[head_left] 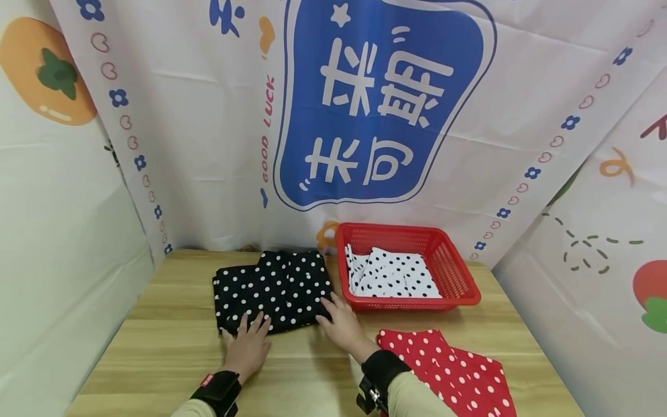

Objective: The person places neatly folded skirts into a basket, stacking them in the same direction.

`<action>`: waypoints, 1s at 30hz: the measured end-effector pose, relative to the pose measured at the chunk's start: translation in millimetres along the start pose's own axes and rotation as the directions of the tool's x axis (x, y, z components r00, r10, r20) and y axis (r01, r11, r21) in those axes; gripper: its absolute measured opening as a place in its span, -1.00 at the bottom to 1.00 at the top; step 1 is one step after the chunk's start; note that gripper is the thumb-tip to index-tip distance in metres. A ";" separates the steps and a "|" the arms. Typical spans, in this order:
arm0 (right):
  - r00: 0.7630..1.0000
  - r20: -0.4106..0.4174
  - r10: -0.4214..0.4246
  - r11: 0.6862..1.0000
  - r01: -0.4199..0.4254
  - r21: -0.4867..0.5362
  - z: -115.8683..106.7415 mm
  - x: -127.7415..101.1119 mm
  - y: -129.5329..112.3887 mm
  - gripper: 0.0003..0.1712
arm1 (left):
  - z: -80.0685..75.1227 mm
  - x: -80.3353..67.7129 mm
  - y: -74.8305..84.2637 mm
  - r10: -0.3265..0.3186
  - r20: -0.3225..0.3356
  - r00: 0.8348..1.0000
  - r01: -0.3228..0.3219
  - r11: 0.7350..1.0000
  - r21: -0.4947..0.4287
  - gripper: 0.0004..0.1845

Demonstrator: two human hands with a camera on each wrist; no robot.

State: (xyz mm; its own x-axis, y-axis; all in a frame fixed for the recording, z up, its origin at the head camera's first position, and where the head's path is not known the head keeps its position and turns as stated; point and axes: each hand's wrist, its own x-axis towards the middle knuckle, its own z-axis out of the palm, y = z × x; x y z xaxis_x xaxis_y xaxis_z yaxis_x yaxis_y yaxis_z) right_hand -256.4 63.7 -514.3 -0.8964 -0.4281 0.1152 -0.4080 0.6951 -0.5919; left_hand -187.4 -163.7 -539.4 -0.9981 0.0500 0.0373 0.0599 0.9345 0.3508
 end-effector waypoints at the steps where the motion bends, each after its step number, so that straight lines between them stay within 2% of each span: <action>1: 1.000 -0.002 -0.004 1.000 0.004 -0.005 -0.5 -1.2 -0.1 -0.46 | 1.2 -2.0 -0.5 -0.003 0.012 1.000 0.003 1.000 0.011 -0.51; 7: 1.000 0.003 -0.026 0.998 0.026 -0.050 -4.5 -10.8 -0.2 -0.45 | 7.4 -17.5 1.7 -0.009 0.052 0.999 0.007 1.000 0.028 -0.50; 13: 0.998 -0.015 -0.056 0.994 0.055 -0.092 -6.3 -19.9 2.1 -0.47 | 12.1 -30.0 5.7 -0.045 0.117 0.992 0.042 0.999 0.027 -0.47; 22: 0.999 -0.032 -0.037 0.998 0.035 -0.059 -10.4 -35.7 7.4 -0.48 | 9.5 -41.7 11.5 -0.060 0.175 0.983 0.061 0.998 0.005 -0.48; 30: 0.993 -0.068 -0.097 0.990 0.089 -0.109 -23.9 -52.8 5.3 -0.50 | 4.0 -57.6 9.9 -0.059 0.178 0.982 0.061 0.998 -0.007 -0.46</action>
State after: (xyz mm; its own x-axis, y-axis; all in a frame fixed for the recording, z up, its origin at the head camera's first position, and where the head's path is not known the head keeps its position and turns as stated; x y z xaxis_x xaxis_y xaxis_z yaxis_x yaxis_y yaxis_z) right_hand -215.3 103.8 -504.4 -0.8622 -0.4531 0.2264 -0.5030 0.7130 -0.4884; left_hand -129.4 -155.8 -541.8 -0.9870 0.0566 -0.1503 -0.0011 0.9335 0.3586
